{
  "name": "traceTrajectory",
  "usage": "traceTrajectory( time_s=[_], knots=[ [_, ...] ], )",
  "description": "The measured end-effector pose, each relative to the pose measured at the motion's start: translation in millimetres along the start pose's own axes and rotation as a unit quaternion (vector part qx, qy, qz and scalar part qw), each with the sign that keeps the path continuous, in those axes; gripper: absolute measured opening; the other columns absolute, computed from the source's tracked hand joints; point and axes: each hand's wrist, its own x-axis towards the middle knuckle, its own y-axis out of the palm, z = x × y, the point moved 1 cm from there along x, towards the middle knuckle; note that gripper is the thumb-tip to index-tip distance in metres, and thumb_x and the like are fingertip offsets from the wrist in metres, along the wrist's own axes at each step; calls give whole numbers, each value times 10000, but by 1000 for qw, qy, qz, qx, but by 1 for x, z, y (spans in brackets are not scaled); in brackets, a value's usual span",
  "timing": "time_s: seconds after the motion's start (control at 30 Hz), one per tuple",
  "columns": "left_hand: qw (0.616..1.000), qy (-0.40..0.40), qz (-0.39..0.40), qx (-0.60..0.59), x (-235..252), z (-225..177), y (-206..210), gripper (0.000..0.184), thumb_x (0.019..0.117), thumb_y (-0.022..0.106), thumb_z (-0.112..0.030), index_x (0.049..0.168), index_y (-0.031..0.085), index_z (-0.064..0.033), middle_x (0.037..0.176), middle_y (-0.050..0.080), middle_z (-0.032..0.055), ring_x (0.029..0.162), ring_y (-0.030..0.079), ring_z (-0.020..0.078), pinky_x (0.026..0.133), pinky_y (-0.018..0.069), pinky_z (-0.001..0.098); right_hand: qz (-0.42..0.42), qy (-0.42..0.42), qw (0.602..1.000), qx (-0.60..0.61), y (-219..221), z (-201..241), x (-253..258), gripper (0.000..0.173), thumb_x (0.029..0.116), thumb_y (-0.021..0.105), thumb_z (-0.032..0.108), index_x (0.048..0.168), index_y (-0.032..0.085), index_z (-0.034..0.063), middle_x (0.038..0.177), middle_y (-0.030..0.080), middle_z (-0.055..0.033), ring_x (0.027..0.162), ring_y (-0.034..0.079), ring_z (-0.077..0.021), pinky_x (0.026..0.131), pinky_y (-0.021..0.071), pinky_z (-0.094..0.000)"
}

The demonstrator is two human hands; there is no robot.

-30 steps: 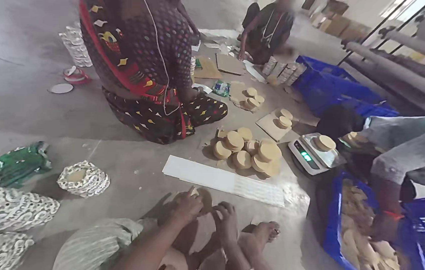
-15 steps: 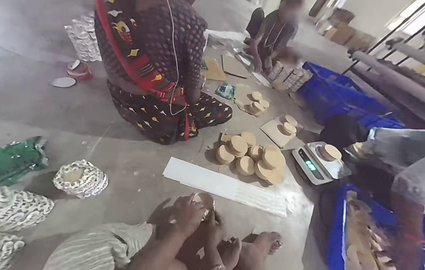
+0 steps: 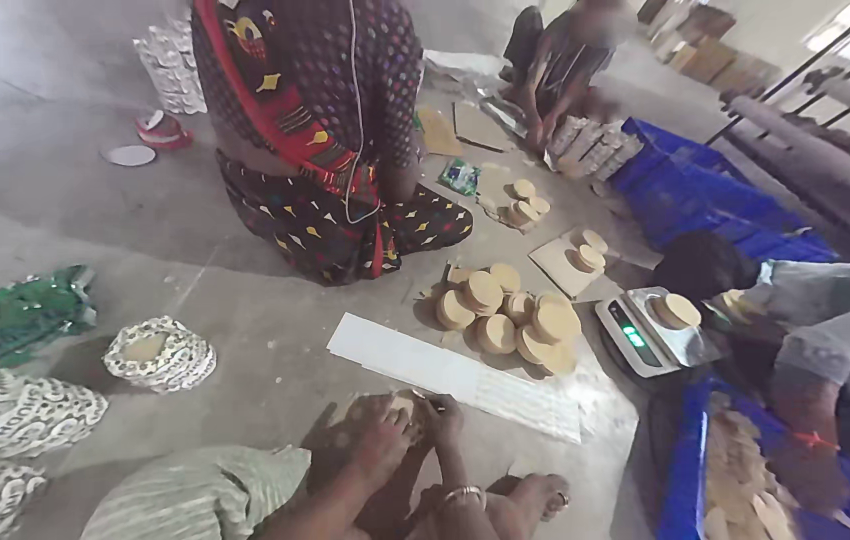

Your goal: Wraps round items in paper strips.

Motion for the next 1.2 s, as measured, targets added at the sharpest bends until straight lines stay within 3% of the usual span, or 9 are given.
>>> traceTrajectory(
  time_s=[0.2, 0.33, 0.47, 0.6, 0.73, 0.83, 0.97, 1.1, 1.2],
  knots=[
    [996, -59, 68, 17, -15, -19, -5, 387, 1012, 439, 67, 1367, 591, 60, 1588, 423, 215, 1500, 352, 403, 1243, 103, 634, -41, -128, 971, -196, 19, 1, -96, 286, 902, 643, -25, 1162, 760, -9, 1096, 720, -244, 1016, 687, -448, 859, 570, -543],
    [997, -48, 64, 8, -11, -17, -2, 357, 1029, 402, 60, 1315, 612, 101, 1588, 415, 235, 1504, 346, 410, 1254, 91, 613, 19, 22, 998, -55, -1, 14, -45, 309, 925, 729, 139, 1173, 705, -43, 1116, 704, -237, 1054, 679, -373, 951, 532, -525],
    [998, -23, 6, 51, -17, -13, -3, 328, 1015, 448, 52, 1266, 656, 83, 1560, 464, 221, 1494, 367, 408, 1236, 136, 635, 29, 0, 999, -18, 0, 12, -16, 188, 899, 762, 117, 1016, 765, -30, 993, 737, -189, 939, 708, -305, 896, 553, -472],
    [998, -45, -2, 54, -26, -23, -1, 377, 1007, 433, 77, 1347, 595, 86, 1655, 316, 192, 1557, 229, 391, 1213, 139, 681, -36, -111, 977, -179, 10, 2, -84, 287, 902, 628, -52, 1159, 753, -23, 1184, 701, -255, 1093, 669, -449, 934, 543, -561],
    [983, -50, -117, 130, -26, -27, 17, 320, 950, 527, 74, 1196, 723, 20, 1538, 525, 125, 1471, 434, 337, 1162, 297, 642, 21, -29, 990, -134, -6, 13, -69, 236, 966, 639, 75, 1155, 745, -19, 1154, 717, -223, 1085, 681, -401, 940, 539, -545],
    [994, -66, 17, 90, -23, -30, 2, 372, 1011, 422, 86, 1334, 608, 68, 1655, 336, 153, 1542, 282, 370, 1191, 200, 661, 73, 19, 997, -14, -12, 12, -12, 316, 924, 741, 145, 1174, 700, -44, 1086, 716, -213, 985, 696, -322, 910, 552, -485],
    [991, -123, 23, 48, -21, -16, -3, 468, 1033, 409, 53, 1485, 507, -23, 1685, 274, 130, 1543, 258, 404, 1189, 208, 673, 34, -90, 985, -142, -5, 13, -46, 194, 946, 640, 57, 1071, 763, -26, 1081, 727, -221, 1049, 692, -390, 939, 547, -520],
    [992, -123, -2, -6, -24, -10, 0, 396, 1023, 464, 14, 1394, 601, -9, 1643, 321, 221, 1532, 262, 433, 1186, 206, 670, 58, -109, 968, -220, 4, 11, -93, 276, 919, 585, -73, 1143, 744, -52, 1211, 686, -264, 1119, 656, -458, 923, 548, -553],
    [993, -112, -25, -15, -21, -8, 8, 392, 1005, 482, 35, 1364, 634, -8, 1607, 392, 219, 1520, 294, 433, 1192, 225, 660, 74, 3, 992, -106, -9, 15, -49, 238, 956, 683, 127, 1154, 743, 8, 1143, 710, -202, 1051, 689, -346, 930, 547, -500]
  ],
)
